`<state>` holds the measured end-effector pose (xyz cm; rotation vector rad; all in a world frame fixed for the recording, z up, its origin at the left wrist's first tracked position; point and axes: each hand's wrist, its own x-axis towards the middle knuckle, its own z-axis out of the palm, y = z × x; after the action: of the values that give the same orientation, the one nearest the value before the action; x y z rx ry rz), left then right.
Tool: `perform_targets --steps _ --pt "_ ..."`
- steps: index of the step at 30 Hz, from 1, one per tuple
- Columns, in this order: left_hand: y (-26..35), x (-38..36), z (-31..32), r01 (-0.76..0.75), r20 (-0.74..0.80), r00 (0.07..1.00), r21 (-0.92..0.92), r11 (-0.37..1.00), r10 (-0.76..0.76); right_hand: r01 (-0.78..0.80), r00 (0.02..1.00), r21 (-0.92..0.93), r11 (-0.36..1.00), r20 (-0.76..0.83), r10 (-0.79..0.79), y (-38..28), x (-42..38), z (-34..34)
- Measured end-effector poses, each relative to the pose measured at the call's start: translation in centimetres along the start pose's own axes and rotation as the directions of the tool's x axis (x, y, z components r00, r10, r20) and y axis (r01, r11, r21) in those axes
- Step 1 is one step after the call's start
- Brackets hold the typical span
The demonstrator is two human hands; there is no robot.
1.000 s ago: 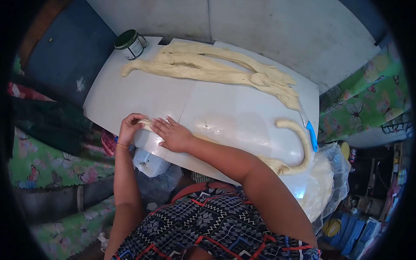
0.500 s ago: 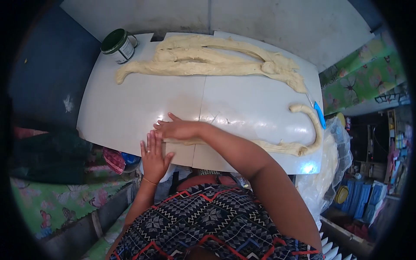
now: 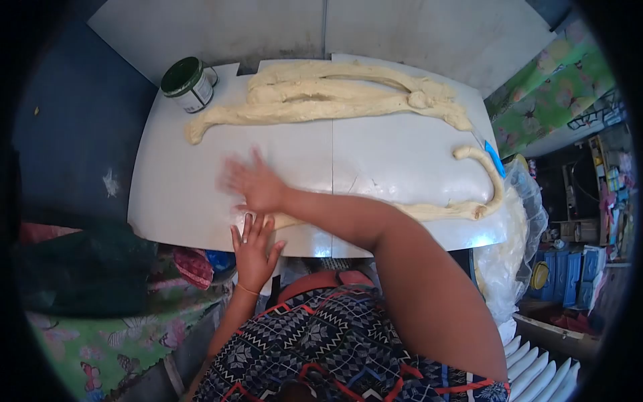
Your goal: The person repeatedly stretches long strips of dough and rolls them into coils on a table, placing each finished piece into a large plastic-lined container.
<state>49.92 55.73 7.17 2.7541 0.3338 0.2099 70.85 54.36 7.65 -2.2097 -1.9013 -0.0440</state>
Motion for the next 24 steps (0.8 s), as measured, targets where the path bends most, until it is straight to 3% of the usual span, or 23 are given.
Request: perform_targets --steps 1,2,3,5,6,7,10,12,13,15,16,18,20,22,23,24 --pt "0.3 0.0 0.2 -0.007 -0.02 1.0 -0.046 0.999 0.006 0.095 0.984 0.132 0.987 0.14 -0.113 -0.7 -0.7 -0.3" --pt "0.3 -0.2 0.5 -0.02 -0.063 0.998 -0.041 0.999 0.018 -0.285 0.953 -0.004 0.958 -0.105 0.283 -1.5 -0.4 0.5" --pt "0.5 -0.1 0.3 -0.028 -0.065 0.998 -0.039 0.999 0.025 -0.304 0.949 -0.001 0.953 -0.093 0.303 -1.2 0.1 1.7" --pt "0.2 0.5 -0.5 -0.04 -0.037 0.999 -0.058 0.998 0.038 -0.161 0.952 -0.249 0.955 -0.293 0.084 1.0 2.3 1.4" --pt "-0.3 0.5 -1.0 -0.064 -0.039 0.997 -0.047 0.997 0.063 -0.205 0.976 -0.15 0.967 -0.106 0.191 -0.3 2.5 1.2" --pt "-0.8 0.3 -1.4 -0.089 -0.007 0.996 -0.102 0.991 0.088 -0.091 0.995 -0.012 0.996 0.042 0.092 -2.4 1.4 -0.1" --pt "-1.2 0.1 -1.8 -0.126 0.004 0.991 -0.249 0.96 0.131 -0.145 0.987 0.078 0.986 -0.058 0.149 -1.6 0.1 1.4" --pt "-1.2 0.6 -3.2 -0.146 -0.057 0.989 -0.309 0.94 0.135 -0.283 0.86 -0.006 0.959 -0.445 0.251 0.6 1.0 2.3" --pt "-1.6 1.4 -3.8 -0.168 -0.053 0.986 -0.296 0.94 0.159 -0.3 0.846 -0.004 0.954 -0.463 0.264 0.9 0.3 1.2" --pt "-2.0 3.4 -4.5 -0.09 -0.158 0.987 -0.458 0.885 0.019 -0.325 0.911 0.371 0.87 -0.121 0.393 1.0 -4.6 -2.2" --pt "-1.4 5.1 -5.0 -0.096 -0.175 0.985 -0.481 0.872 0.012 -0.321 0.927 0.348 0.881 -0.076 0.368 0.4 -8.2 -3.4" --pt "-0.5 8.8 -4.3 -0.125 -0.107 0.991 -0.468 0.875 0.084 -0.306 0.947 0.261 0.916 -0.017 0.321 -2.0 -15.5 -3.7" --pt "1.7 12.5 -2.3 -0.304 -0.001 0.945 -0.371 0.877 0.327 -0.308 0.949 0.212 0.927 -0.001 0.315 -4.6 -18.9 -2.8" --pt "4.7 14.5 1.2 -0.489 0.148 0.855 -0.092 0.867 0.497 -0.382 0.892 0.077 0.921 -0.232 0.389 -6.3 -19.9 -2.6" --pt "5.5 15.7 2.5 -0.497 0.157 0.848 -0.095 0.863 0.506 -0.394 0.885 0.082 0.915 -0.233 0.402 -6.5 -20.1 -2.4" --pt "6.2 16.7 3.6 -0.478 0.209 0.862 0.038 0.877 0.461 -0.43 0.867 0.152 0.89 -0.207 0.454 -6.9 -20.1 -2.3"
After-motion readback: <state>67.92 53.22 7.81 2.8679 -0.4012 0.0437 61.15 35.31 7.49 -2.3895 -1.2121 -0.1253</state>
